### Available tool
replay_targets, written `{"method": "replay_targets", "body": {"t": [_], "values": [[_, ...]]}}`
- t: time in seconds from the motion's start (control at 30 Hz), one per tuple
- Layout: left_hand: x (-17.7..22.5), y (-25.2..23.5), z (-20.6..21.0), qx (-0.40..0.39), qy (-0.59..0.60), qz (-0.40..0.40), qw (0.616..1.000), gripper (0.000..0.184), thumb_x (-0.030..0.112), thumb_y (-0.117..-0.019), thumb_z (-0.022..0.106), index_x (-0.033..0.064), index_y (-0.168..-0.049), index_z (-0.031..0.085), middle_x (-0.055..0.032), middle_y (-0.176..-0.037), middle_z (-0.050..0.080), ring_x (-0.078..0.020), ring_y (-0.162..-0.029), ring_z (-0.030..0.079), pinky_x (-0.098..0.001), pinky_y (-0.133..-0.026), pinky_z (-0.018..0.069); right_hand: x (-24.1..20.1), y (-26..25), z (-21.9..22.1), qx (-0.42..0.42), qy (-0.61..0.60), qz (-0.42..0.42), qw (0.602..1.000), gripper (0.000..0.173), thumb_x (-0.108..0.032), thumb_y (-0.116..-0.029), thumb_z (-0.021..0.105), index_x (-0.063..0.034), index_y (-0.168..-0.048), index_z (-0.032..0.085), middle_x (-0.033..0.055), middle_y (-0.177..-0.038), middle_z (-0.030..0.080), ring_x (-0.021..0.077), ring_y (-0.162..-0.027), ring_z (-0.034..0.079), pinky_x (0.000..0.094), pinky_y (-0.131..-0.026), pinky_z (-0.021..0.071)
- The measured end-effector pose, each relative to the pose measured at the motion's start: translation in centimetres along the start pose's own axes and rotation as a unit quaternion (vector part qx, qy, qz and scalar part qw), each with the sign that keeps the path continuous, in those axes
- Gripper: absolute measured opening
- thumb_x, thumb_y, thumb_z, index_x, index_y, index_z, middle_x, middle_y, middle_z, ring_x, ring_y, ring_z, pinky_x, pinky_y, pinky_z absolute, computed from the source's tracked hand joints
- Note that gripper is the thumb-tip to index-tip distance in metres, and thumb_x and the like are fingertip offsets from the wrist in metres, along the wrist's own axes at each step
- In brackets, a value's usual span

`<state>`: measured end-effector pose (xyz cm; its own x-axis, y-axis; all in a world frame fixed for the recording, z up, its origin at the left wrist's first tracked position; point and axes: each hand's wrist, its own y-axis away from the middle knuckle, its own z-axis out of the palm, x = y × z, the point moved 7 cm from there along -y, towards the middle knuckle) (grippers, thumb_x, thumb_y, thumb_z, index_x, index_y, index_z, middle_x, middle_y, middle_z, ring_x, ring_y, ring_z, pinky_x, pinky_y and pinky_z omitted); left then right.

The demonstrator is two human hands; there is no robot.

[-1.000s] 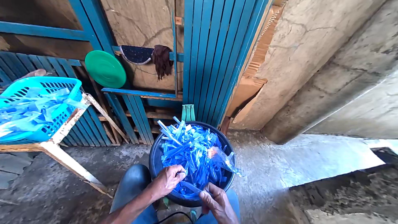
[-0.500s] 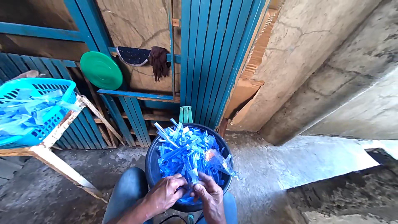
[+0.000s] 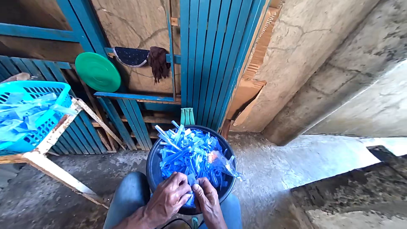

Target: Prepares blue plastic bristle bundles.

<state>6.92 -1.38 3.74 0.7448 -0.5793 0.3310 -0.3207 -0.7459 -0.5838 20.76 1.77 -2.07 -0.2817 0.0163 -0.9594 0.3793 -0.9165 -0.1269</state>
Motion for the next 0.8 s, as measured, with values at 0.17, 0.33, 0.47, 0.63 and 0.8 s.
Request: {"method": "replay_targets", "body": {"t": [0.17,0.33,0.47,0.63,0.8], "values": [[0.3,0.5,0.5,-0.044,0.077,0.069,0.994,0.019,0.022,-0.1033,0.059,0.0088,-0.093,0.069,-0.0083,-0.127,0.069,-0.0152,-0.113,0.067,-0.0258,-0.094,0.0566,0.7,0.1,0.2,-0.046,0.022,0.035,0.998,0.02,-0.019,-0.1048,0.055,-0.0045,-0.097,0.067,-0.0035,-0.063,0.054,0.0019,-0.048,0.046,0.0191,-0.045,0.0401],[-0.4,0.6,0.4,-0.033,-0.014,0.021,0.999,0.019,0.024,-0.1009,0.058,0.0129,-0.095,0.072,-0.0023,-0.096,0.072,-0.0153,-0.094,0.07,-0.0262,-0.081,0.0591,1.0,0.8,-0.3,-0.057,0.025,0.042,0.997,0.023,-0.018,-0.1,0.065,-0.0005,-0.113,0.071,0.0008,-0.075,0.066,0.0025,-0.053,0.052,0.0197,-0.048,0.0457],[-0.5,0.6,0.8,-0.078,-0.003,-0.037,0.996,0.022,0.027,-0.1003,0.057,0.0114,-0.095,0.072,-0.0037,-0.09,0.072,-0.0165,-0.086,0.071,-0.0296,-0.076,0.0604,0.3,0.7,-0.6,-0.047,0.128,0.012,0.991,0.022,-0.018,-0.0957,0.072,-0.0026,-0.111,0.075,0.003,-0.091,0.07,0.0043,-0.068,0.062,0.0209,-0.061,0.0541],[-2.3,1.0,1.4,-0.204,0.251,-0.267,0.908,0.026,0.031,-0.1037,0.057,0.0101,-0.107,0.072,-0.001,-0.082,0.071,-0.0052,-0.071,0.065,-0.0248,-0.069,0.0547,1.6,0.9,-0.9,-0.073,-0.05,0.066,0.994,0.014,-0.012,-0.0971,0.065,-0.0044,-0.1,0.076,0.0008,-0.076,0.064,0.0025,-0.053,0.05,0.0196,-0.048,0.0431],[-2.3,1.3,1.8,-0.191,0.306,-0.295,0.885,0.022,0.023,-0.1032,0.057,0.0092,-0.118,0.066,0.0013,-0.085,0.071,-0.0037,-0.073,0.066,-0.0227,-0.07,0.0568,2.3,1.4,0.7,-0.12,-0.278,0.106,0.947,0.015,-0.024,-0.0992,0.064,-0.0126,-0.101,0.072,0.0001,-0.077,0.065,0.0023,-0.054,0.052,0.0186,-0.048,0.0431]]}}
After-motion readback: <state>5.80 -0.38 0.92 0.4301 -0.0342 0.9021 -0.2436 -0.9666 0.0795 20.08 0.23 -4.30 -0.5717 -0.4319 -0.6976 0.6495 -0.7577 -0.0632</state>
